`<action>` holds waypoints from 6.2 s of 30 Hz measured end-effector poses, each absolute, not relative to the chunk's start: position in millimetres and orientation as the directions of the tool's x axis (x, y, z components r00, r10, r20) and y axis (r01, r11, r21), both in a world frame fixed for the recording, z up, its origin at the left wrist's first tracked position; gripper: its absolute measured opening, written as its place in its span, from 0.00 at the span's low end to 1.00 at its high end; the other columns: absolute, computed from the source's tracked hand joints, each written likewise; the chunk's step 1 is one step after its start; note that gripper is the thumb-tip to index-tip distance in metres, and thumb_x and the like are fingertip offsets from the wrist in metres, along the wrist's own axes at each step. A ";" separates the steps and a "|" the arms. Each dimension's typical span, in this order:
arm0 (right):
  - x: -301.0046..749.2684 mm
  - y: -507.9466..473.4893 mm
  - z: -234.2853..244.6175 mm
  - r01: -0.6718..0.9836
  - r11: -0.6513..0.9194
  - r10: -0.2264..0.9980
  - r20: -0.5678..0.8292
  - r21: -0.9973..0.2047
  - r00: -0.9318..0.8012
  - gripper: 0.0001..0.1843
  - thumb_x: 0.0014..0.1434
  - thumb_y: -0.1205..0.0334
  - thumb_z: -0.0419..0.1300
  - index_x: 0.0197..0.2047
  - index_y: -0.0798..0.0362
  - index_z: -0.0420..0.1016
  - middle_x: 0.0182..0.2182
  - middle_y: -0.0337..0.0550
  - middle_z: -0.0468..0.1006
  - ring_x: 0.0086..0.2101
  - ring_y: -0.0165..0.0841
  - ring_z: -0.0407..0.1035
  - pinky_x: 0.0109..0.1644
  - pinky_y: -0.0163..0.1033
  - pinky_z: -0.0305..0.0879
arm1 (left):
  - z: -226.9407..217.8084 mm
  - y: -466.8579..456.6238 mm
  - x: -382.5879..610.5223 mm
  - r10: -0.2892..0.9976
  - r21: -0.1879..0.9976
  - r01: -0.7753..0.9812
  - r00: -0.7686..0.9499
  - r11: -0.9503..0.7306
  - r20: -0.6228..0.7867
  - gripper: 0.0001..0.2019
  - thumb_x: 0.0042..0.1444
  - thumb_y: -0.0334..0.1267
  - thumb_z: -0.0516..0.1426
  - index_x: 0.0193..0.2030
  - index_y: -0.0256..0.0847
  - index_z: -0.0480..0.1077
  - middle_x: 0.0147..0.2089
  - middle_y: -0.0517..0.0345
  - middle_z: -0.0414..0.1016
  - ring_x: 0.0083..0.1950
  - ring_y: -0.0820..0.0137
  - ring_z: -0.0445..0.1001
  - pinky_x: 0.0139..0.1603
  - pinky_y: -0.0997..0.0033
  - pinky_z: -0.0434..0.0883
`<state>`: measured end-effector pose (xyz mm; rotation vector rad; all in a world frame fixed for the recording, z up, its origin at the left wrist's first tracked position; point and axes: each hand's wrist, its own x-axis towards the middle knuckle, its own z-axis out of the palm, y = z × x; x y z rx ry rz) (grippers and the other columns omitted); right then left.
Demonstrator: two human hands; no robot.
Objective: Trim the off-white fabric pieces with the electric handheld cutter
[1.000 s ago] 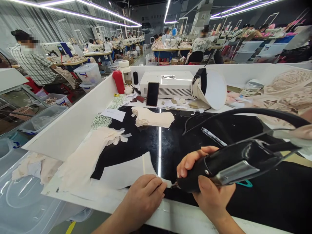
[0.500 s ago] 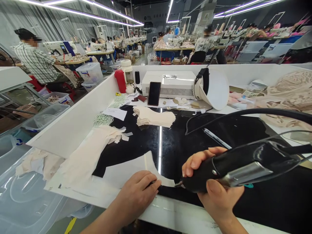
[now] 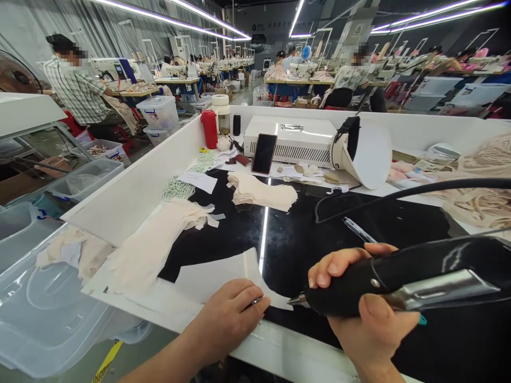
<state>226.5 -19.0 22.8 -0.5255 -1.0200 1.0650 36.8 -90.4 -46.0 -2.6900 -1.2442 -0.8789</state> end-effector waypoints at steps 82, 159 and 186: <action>233.7 -16.8 10.6 -0.407 0.450 0.884 0.462 -0.795 0.074 0.23 0.58 0.53 0.74 0.54 0.44 0.72 0.31 0.34 0.77 0.26 0.32 0.72 0.28 0.40 0.74 | -43.3 -92.1 29.7 0.721 0.279 0.709 0.451 -0.648 0.527 0.12 0.75 0.29 0.51 0.57 0.33 0.74 0.53 0.46 0.79 0.57 0.63 0.78 0.63 0.60 0.79; 192.4 -6.1 0.7 -0.376 0.414 0.905 0.421 -0.829 0.069 0.16 0.59 0.56 0.69 0.48 0.42 0.70 0.36 0.36 0.77 0.33 0.33 0.74 0.41 0.45 0.77 | -0.1 19.2 11.3 0.575 0.480 0.551 0.811 -0.683 -0.113 0.42 0.55 0.41 0.74 0.74 0.48 0.62 0.76 0.44 0.62 0.79 0.49 0.55 0.76 0.35 0.57; 194.0 -6.5 -5.7 -0.345 0.409 0.909 0.409 -0.845 0.076 0.20 0.61 0.58 0.68 0.54 0.42 0.68 0.39 0.38 0.80 0.37 0.37 0.79 0.47 0.51 0.80 | -12.5 18.8 9.3 0.538 0.351 0.514 0.842 -0.783 -0.032 0.41 0.58 0.49 0.71 0.74 0.47 0.62 0.72 0.45 0.68 0.78 0.54 0.59 0.76 0.37 0.59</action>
